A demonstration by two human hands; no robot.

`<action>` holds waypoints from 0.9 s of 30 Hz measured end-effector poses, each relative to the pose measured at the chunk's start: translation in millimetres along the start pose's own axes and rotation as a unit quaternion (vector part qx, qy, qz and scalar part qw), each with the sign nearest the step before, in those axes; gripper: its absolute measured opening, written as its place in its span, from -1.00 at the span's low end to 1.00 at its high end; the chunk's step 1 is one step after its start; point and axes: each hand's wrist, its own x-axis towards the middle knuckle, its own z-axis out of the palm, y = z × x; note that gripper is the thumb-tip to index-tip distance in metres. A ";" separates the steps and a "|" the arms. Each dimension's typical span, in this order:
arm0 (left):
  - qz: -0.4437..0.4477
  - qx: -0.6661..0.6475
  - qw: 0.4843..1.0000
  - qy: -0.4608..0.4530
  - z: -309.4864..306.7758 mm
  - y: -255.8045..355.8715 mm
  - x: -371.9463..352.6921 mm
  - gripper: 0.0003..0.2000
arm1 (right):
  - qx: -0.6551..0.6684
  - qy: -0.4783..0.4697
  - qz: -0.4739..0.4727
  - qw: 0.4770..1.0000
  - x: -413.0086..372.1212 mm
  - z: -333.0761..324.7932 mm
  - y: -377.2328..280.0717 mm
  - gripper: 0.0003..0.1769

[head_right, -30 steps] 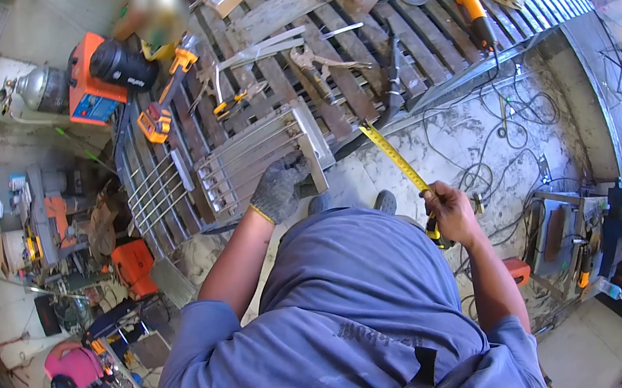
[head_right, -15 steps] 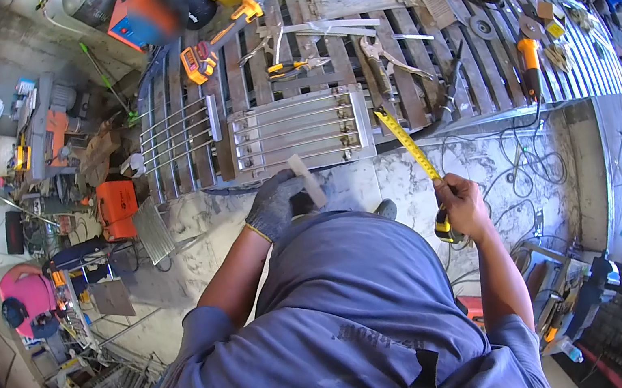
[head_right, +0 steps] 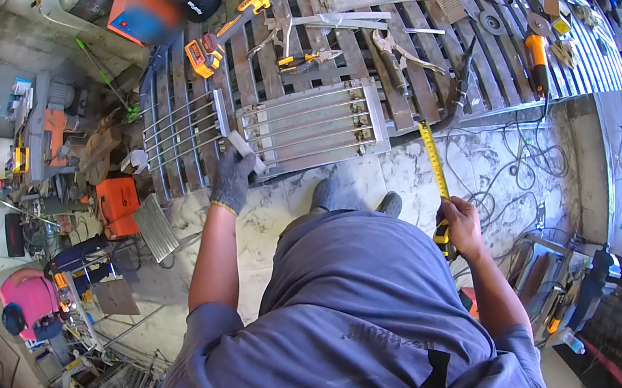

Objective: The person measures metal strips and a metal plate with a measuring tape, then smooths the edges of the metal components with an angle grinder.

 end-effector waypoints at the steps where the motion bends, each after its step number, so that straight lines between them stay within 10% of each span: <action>1: 0.048 0.042 0.998 0.002 -4.5 4.3 16.9 -0.83 | -0.001 0.014 -0.001 1.000 -1.6 0.5 1.0 -0.55; 7: 0.220 0.310 0.925 0.011 -20.5 2.0 156.0 -0.75 | 0.003 0.041 0.003 0.999 -20.5 18.1 -6.2 -0.64; 14: 0.199 0.417 0.884 -0.068 8.3 5.9 248.6 -0.70 | -0.050 0.115 0.017 0.992 -37.9 34.6 -10.6 -0.56; 17: 0.250 0.504 0.825 0.057 25.9 46.8 211.1 -0.59 | -0.172 0.196 0.045 0.964 -55.6 61.2 -47.6 -0.29; 21: 0.361 0.412 0.833 -0.075 48.7 56.7 171.2 -0.51 | -0.217 0.228 0.094 0.945 -51.3 80.3 -46.5 0.00; 27: 0.433 0.434 0.757 -0.225 100.9 43.8 88.2 -0.18 | -0.254 0.137 0.064 0.955 -28.6 112.4 -96.0 -0.50</action>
